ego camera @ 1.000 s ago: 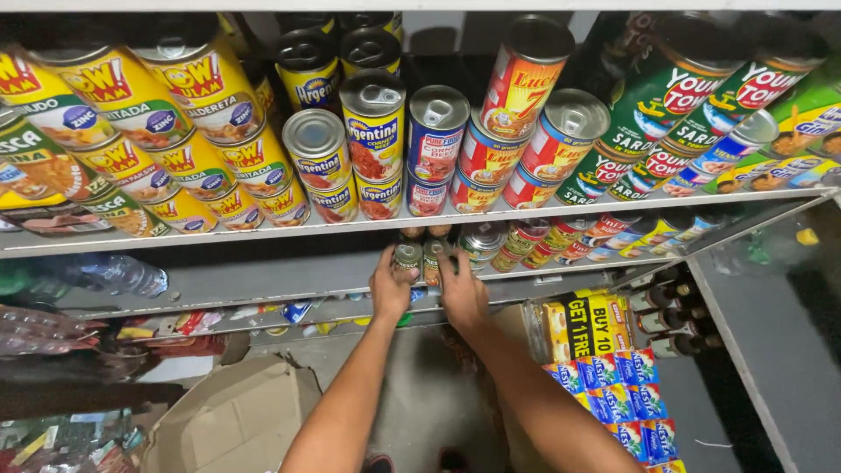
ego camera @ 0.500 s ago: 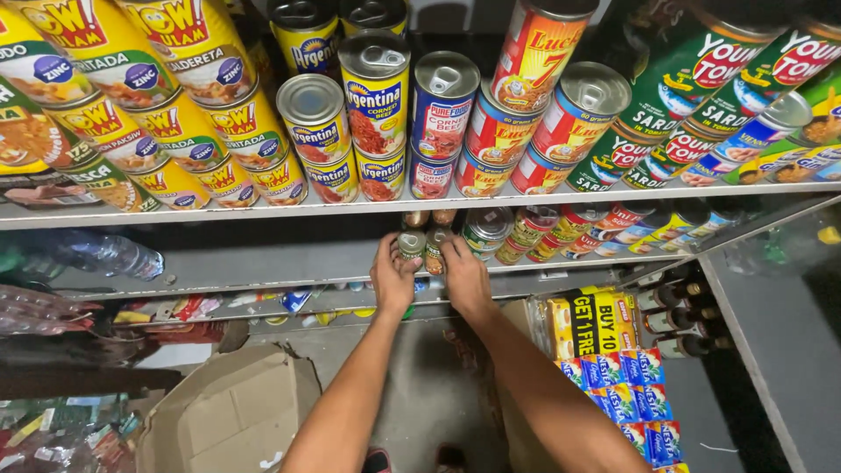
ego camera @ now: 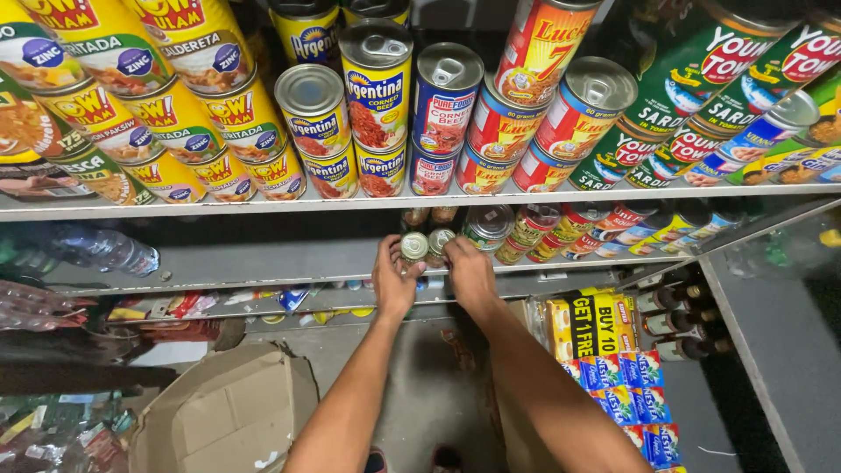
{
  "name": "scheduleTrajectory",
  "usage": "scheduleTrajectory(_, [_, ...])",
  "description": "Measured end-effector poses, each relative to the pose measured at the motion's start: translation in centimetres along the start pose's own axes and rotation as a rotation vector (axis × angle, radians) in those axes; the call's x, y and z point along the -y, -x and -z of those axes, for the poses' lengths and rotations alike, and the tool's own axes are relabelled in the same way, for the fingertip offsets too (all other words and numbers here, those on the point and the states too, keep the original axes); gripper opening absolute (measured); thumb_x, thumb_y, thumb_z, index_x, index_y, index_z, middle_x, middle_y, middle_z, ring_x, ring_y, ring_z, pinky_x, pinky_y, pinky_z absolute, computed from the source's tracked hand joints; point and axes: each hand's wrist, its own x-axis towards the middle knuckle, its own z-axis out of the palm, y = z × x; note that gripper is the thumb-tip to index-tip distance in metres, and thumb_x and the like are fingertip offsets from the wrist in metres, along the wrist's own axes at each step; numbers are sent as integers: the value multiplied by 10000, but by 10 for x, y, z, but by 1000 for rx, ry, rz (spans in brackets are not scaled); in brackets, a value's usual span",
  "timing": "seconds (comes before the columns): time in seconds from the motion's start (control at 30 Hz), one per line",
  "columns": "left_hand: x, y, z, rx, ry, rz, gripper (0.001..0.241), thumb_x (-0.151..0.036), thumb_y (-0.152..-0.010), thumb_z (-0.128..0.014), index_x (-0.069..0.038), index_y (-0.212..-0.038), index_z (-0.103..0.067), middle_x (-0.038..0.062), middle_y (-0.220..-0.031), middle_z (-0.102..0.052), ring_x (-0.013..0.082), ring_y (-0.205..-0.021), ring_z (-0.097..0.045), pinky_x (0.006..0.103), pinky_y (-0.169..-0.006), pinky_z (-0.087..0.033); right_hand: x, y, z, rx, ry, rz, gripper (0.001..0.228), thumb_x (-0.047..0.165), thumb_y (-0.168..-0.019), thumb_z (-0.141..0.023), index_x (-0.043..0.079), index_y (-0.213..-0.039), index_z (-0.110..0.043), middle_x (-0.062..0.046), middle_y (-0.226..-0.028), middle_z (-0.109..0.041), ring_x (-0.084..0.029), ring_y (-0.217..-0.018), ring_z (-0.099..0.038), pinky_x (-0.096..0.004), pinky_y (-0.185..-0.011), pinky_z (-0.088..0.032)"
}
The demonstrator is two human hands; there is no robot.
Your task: The person is organizing and restocking various canned food items on shelves in a grocery store setting.
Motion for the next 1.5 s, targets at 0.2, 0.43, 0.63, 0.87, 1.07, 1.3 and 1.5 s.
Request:
scheduleTrajectory(0.2, [14, -6, 4, 56, -47, 6, 644, 154, -735, -768, -12, -1303, -512, 131, -1209, -671, 197, -1128, -665, 307, -981, -543, -3, 2, 9, 106, 71, 33, 267, -59, -767, -591, 64, -991, -668, -131, -1064, -655, -385, -960, -664, -478, -795, -545])
scheduleTrajectory(0.43, [9, -4, 6, 74, -91, 28, 649, 140, -731, -779, -13, -1305, -517, 148, -1224, -683, 228, -1149, -676, 333, -987, -549, -6, 7, 4, 112, 95, -7, 209, -22, -847, -606, 89, -1008, -681, -109, -1113, -673, -373, -960, -688, -473, -809, -556])
scheduleTrajectory(0.63, [0, 24, 22, -61, -301, -167, 727, 130, -729, -752, 22, -1379, -445, 243, -1279, -592, 361, -1188, -604, 423, -1007, -484, 41, 25, 47, -93, -36, 57, 242, 77, -910, -662, 97, -1150, -679, -97, -1195, -698, -363, -974, -701, -452, -800, -578])
scheduleTrajectory(0.87, [-59, 62, 11, 54, -425, -88, 265, -258, -998, -579, -18, -980, -690, 211, -875, -704, 402, -835, -676, 490, -751, -503, 105, 56, 117, -210, -287, -243, 297, 87, -902, -689, 51, -1194, -650, -116, -1082, -667, -232, -682, -677, -350, -626, -560])
scheduleTrajectory(1.07, [-152, 58, -41, 354, -456, -175, 359, -295, -1020, -563, -6, -822, -641, 242, -686, -629, 419, -658, -637, 512, -624, -455, 142, 70, 204, -303, -304, -323, 307, 86, -880, -720, 37, -1178, -659, -99, -1017, -651, -149, -618, -630, -294, -576, -529])
scheduleTrajectory(1.3, [-292, 78, -107, 582, -239, -536, 380, -273, -1013, -582, 1, -750, -601, 218, -631, -582, 394, -575, -593, 476, -540, -421, 165, 85, 315, -563, -167, -353, 269, 88, -860, -768, 23, -1108, -688, -67, -979, -671, -113, -594, -584, -266, -539, -499])
scheduleTrajectory(1.5, [-349, 115, -142, 752, -69, -637, 409, -268, -1014, -599, 7, -717, -548, 191, -598, -551, 321, -525, -559, 431, -526, -403, 165, 121, 389, -729, -42, -423, 223, 66, -874, -755, 1, -1079, -691, -65, -968, -662, -63, -580, -574, -229, -533, -475])
